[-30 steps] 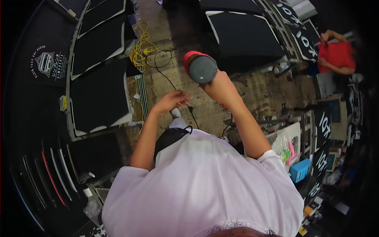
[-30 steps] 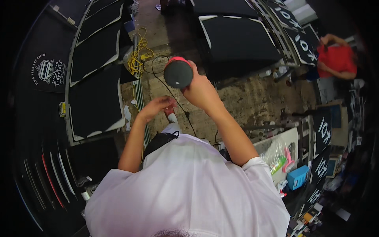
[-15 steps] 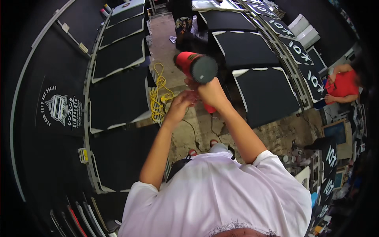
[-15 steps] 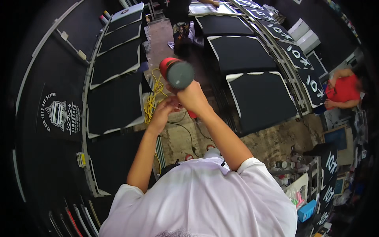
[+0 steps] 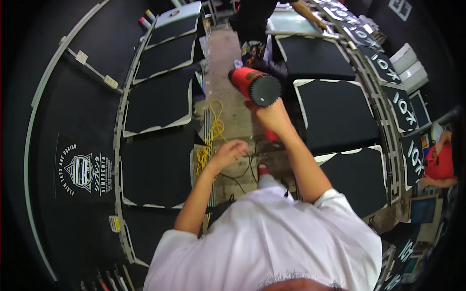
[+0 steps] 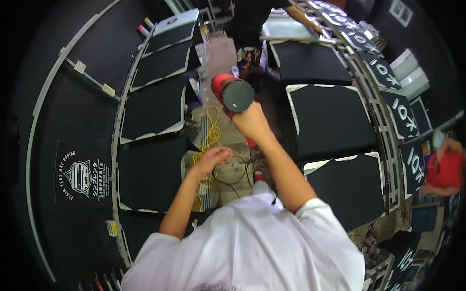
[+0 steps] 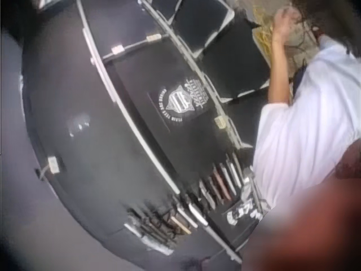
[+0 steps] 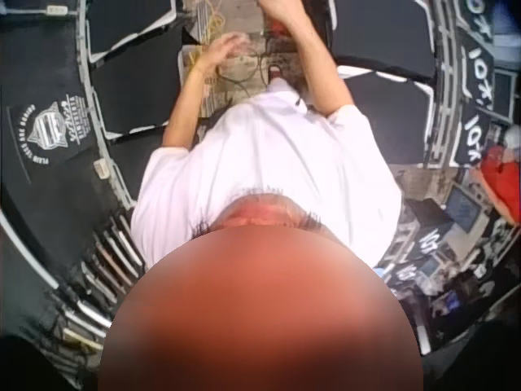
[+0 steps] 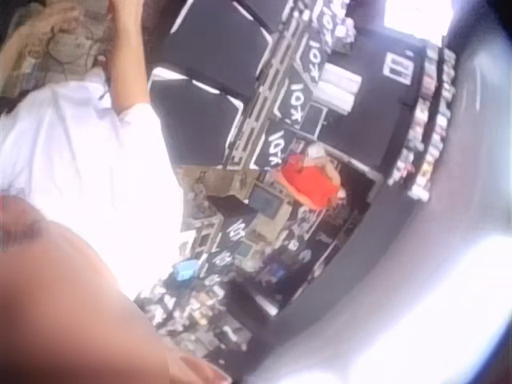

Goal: The person positions white shirts on a screen printing press, applies yellow and black ink using a squeegee, and dries the finished design with a heat gun.

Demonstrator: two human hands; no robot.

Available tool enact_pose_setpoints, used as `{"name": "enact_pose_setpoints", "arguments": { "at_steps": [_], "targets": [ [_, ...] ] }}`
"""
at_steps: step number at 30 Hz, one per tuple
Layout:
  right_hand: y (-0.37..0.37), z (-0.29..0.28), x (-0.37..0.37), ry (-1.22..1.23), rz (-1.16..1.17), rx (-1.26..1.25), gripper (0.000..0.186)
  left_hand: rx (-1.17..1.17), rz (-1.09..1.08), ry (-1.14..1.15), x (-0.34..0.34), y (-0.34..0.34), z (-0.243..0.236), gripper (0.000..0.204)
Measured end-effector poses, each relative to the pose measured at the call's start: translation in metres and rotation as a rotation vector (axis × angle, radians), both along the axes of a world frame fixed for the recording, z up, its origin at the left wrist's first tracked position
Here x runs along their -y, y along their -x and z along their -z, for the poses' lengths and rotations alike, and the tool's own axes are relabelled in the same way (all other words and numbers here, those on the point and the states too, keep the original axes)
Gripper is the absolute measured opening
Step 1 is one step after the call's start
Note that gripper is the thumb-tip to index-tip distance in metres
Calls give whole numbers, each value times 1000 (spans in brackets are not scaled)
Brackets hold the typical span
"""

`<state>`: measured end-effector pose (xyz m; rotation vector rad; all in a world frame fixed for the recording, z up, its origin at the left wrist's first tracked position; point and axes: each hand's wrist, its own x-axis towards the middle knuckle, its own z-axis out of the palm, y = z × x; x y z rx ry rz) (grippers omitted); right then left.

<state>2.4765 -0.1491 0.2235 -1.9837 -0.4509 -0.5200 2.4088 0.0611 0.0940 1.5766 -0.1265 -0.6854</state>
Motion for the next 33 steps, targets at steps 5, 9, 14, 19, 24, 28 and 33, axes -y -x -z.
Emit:
{"name": "enact_pose_setpoints", "arguments": {
  "at_steps": [5,9,14,19,24,28,33],
  "targets": [
    [-116,-3,19,-6,-122,-602,25,-90,-234,19,-33,-86,-9,36],
    [-187,6,13,105,-162,-61,23,-183,-361,48,-59,-162,11,34],
    [-281,9,-15,60,-94,-432,28,-220,-313,45,-83,-276,30,35],
    [-393,15,-52,-212,-94,-662,21,-206,-241,119,-118,-409,62,37],
    [-499,18,-81,-51,0,-441,21,-143,-118,17,-152,-557,53,39],
    [-559,35,-88,234,95,-212,17,-70,-5,-135,-166,-669,37,38],
    [-627,37,-98,-342,195,-822,21,-96,-13,-53,-170,-791,41,34]
  ]
}}
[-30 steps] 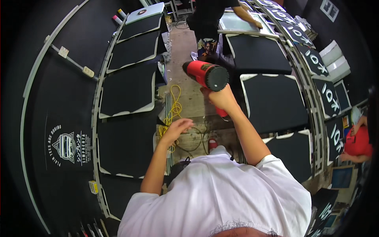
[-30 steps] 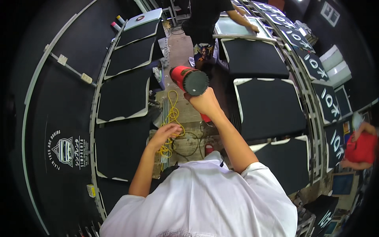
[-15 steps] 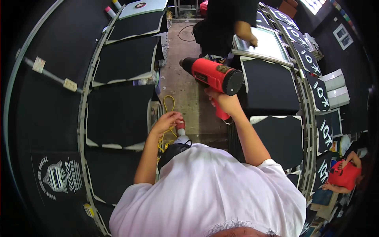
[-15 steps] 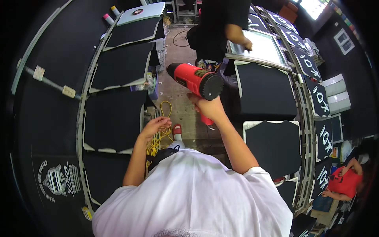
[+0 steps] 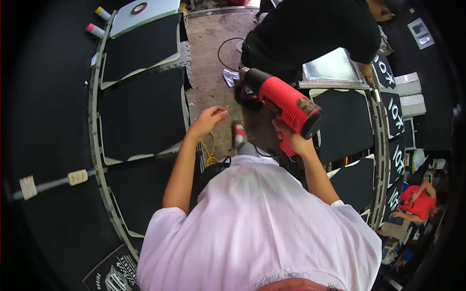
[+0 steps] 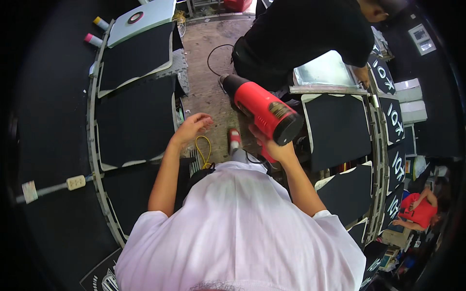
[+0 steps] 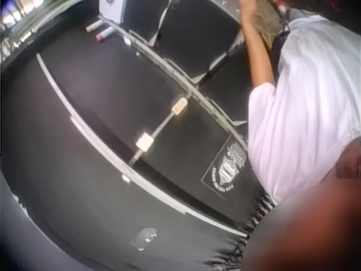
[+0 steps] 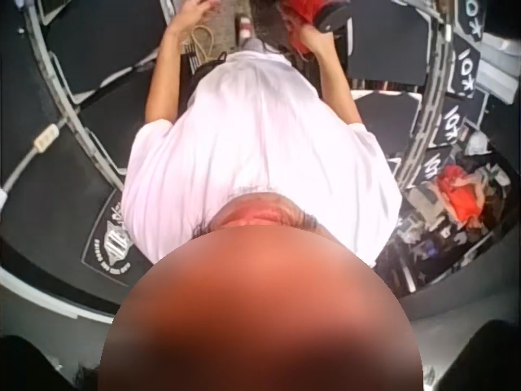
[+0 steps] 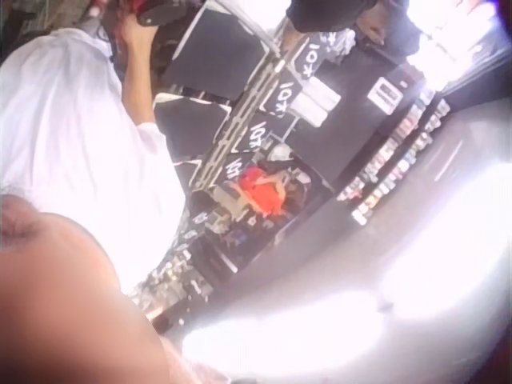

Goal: The person positions white shirts on a screen printing press, applies yellow and black ink using a squeegee, and dries the finished design with a heat gun.

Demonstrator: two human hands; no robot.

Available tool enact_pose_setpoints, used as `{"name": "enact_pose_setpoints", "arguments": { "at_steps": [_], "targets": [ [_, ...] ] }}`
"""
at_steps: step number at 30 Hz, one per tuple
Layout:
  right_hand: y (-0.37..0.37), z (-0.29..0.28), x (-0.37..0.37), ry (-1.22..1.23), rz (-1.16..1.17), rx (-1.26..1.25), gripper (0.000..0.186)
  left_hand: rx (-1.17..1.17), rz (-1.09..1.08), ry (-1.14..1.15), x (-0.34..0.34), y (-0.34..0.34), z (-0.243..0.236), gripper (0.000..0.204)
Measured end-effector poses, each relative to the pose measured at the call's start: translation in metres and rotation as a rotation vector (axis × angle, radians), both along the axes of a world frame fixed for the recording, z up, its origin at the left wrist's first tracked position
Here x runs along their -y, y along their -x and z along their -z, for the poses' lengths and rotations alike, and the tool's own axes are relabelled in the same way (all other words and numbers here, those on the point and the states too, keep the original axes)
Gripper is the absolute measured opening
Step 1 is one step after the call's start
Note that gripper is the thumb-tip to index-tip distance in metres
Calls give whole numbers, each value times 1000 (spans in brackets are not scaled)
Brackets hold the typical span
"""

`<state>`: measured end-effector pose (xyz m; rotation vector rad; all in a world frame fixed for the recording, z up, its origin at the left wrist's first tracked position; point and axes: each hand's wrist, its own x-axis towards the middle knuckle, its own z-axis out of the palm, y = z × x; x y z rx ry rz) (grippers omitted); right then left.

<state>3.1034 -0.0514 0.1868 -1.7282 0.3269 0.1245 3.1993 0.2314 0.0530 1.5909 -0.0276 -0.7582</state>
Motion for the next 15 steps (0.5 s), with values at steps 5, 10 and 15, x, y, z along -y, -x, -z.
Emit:
{"name": "enact_pose_setpoints", "arguments": {
  "at_steps": [5,10,15],
  "targets": [
    [-92,32,21,453,-186,366,21,12,-49,-55,8,-118,19,29],
    [-207,12,3,309,-167,288,22,220,-36,-23,12,-246,16,25],
    [-285,4,-12,313,-171,392,27,414,26,-100,23,-358,42,24]
  ]
}}
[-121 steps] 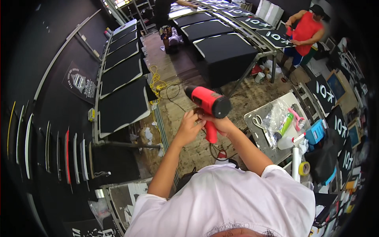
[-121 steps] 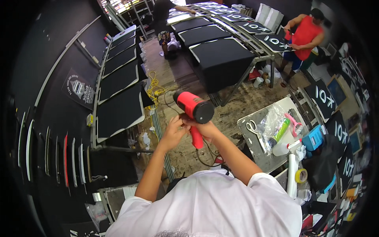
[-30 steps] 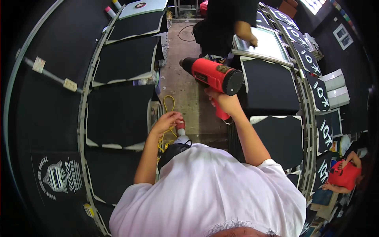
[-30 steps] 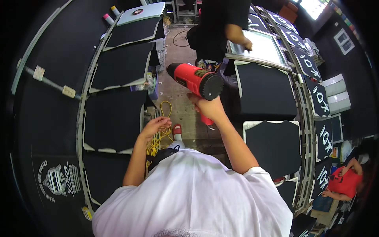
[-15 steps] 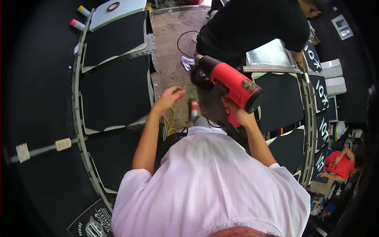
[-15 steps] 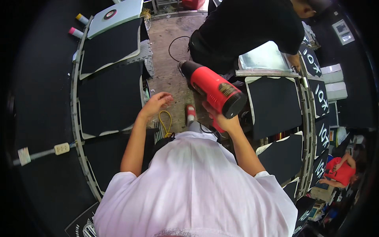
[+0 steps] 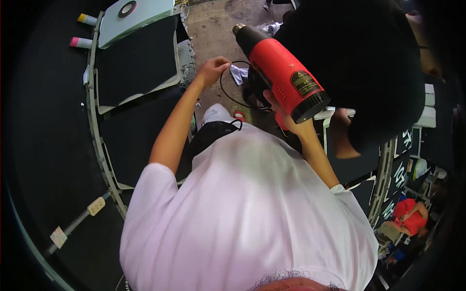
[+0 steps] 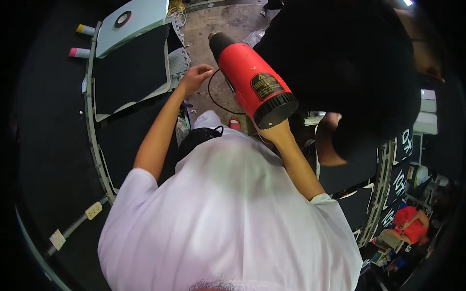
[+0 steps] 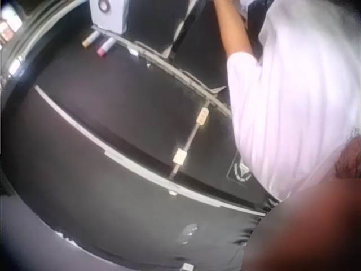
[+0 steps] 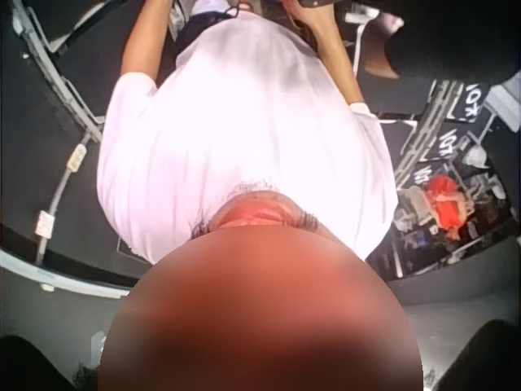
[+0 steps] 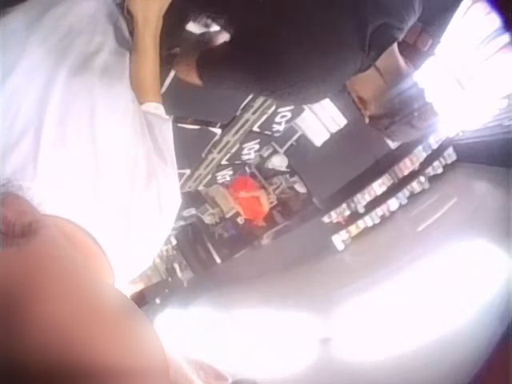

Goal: The person positions white shirts on a screen printing press, applies yellow and black ink using a squeegee, and dries the finished design with a heat gun.

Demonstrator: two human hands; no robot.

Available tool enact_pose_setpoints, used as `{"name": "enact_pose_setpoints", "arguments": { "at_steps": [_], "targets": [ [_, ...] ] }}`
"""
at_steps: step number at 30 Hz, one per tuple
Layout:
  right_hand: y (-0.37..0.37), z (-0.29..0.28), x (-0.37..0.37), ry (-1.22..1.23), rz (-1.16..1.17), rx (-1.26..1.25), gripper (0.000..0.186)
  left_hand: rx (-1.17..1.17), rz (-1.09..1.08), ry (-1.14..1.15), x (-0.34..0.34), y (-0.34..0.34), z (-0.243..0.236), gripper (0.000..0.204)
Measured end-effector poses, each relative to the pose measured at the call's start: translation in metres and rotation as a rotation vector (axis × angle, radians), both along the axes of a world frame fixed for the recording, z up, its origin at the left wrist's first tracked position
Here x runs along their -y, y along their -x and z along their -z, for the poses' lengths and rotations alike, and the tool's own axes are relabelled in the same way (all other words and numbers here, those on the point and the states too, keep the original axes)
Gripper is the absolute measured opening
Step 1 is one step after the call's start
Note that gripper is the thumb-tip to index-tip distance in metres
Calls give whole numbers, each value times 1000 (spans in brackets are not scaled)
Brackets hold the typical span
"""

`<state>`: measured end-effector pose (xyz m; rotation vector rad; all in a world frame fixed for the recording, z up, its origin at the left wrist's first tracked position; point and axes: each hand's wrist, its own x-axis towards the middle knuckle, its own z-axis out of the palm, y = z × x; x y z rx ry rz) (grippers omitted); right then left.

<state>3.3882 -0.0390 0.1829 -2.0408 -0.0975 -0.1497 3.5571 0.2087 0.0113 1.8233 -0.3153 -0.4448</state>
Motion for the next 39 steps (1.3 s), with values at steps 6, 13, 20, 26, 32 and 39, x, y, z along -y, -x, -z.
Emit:
{"name": "enact_pose_setpoints", "arguments": {
  "at_steps": [6,13,20,26,32,39],
  "targets": [
    [-42,40,-4,-74,34,-311,33,395,248,-218,39,-93,88,28],
    [-95,21,-40,-76,467,-814,28,241,717,-21,85,-114,66,35],
    [-125,-1,-39,-53,525,-583,17,222,939,41,126,-136,75,26],
    [-131,21,-6,-227,524,-448,26,123,1227,-185,143,-170,48,26],
    [-167,-3,-18,-82,452,-373,19,105,1260,-168,146,-196,60,23],
    [-141,145,-17,233,302,-209,43,-112,1181,157,156,-261,83,40]
  ]
}}
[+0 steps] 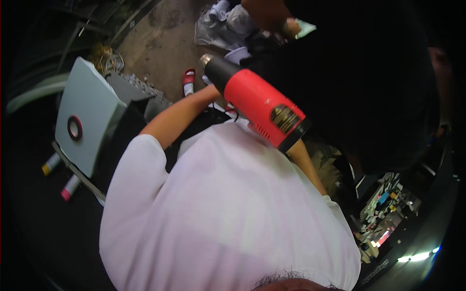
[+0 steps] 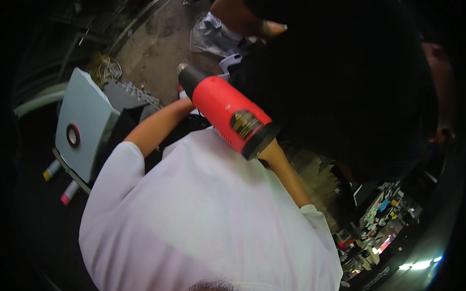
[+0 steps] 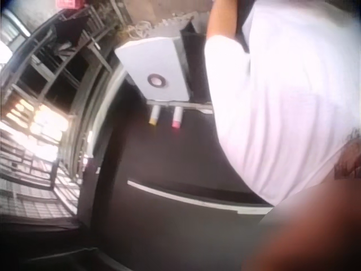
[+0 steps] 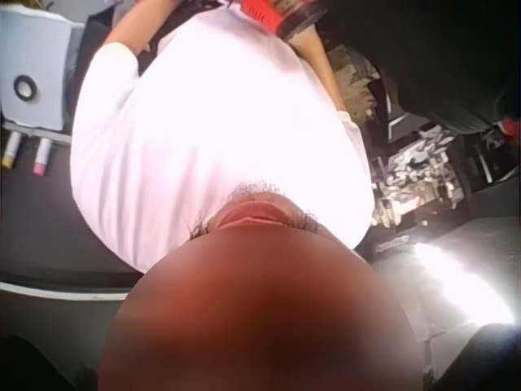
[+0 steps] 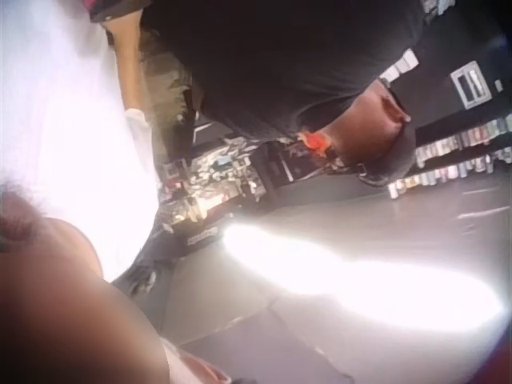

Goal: The person positions white shirts on a screen printing press, applies yellow and black ink using a squeegee, and dries the finished design with a heat gun.

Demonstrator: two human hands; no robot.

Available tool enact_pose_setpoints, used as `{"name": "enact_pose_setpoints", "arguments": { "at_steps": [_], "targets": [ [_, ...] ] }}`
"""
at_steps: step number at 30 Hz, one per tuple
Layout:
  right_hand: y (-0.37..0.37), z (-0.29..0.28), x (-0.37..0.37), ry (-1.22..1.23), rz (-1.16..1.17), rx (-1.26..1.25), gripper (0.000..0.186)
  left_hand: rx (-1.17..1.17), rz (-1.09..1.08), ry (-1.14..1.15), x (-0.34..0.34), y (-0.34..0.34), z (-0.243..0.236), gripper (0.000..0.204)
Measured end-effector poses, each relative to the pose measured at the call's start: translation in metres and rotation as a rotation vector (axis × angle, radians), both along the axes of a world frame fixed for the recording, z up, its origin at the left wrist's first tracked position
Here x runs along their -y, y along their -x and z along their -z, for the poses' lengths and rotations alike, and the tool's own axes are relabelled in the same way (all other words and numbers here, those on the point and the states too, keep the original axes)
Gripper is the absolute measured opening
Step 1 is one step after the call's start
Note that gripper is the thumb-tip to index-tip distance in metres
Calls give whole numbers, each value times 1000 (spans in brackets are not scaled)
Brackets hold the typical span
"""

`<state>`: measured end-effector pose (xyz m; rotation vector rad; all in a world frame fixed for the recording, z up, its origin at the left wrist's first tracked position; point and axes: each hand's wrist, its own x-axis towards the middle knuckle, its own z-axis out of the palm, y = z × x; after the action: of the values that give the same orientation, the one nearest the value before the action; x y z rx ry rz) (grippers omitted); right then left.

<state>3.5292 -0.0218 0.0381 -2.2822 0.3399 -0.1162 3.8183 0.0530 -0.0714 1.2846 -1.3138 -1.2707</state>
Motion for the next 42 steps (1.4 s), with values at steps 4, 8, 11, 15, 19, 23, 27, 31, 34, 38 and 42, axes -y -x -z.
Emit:
{"name": "enact_pose_setpoints", "arguments": {
  "at_steps": [4,8,11,15,19,23,27,31,34,38,42],
  "targets": [
    [-96,-52,-15,-389,200,-121,59,-264,-24,51,-3,-57,52,48],
    [-176,-81,-33,-273,311,-142,59,-589,85,5,-22,-135,128,57],
    [-230,-69,-28,98,210,-81,61,-504,150,-34,-30,-195,125,57],
    [-271,-34,-9,289,95,-133,66,-93,245,-381,11,-287,-57,40],
    [-362,-56,2,-656,480,156,45,1,-113,-422,-39,-383,7,32],
    [-421,-68,16,-941,568,-2,33,-253,-452,-527,-99,-444,17,26],
    [-488,-107,25,-66,401,-285,27,-332,-627,-636,-160,-462,12,24],
    [-513,-69,45,409,134,316,30,-480,-699,-633,-189,-459,26,24],
    [-481,-32,78,475,76,-123,30,-518,-701,-577,-196,-466,49,23],
    [-569,-82,53,186,180,45,35,-325,-961,-528,-223,-505,91,23],
    [-576,-39,89,214,237,-21,33,-369,-1243,-449,-231,-529,92,22]
  ]
}}
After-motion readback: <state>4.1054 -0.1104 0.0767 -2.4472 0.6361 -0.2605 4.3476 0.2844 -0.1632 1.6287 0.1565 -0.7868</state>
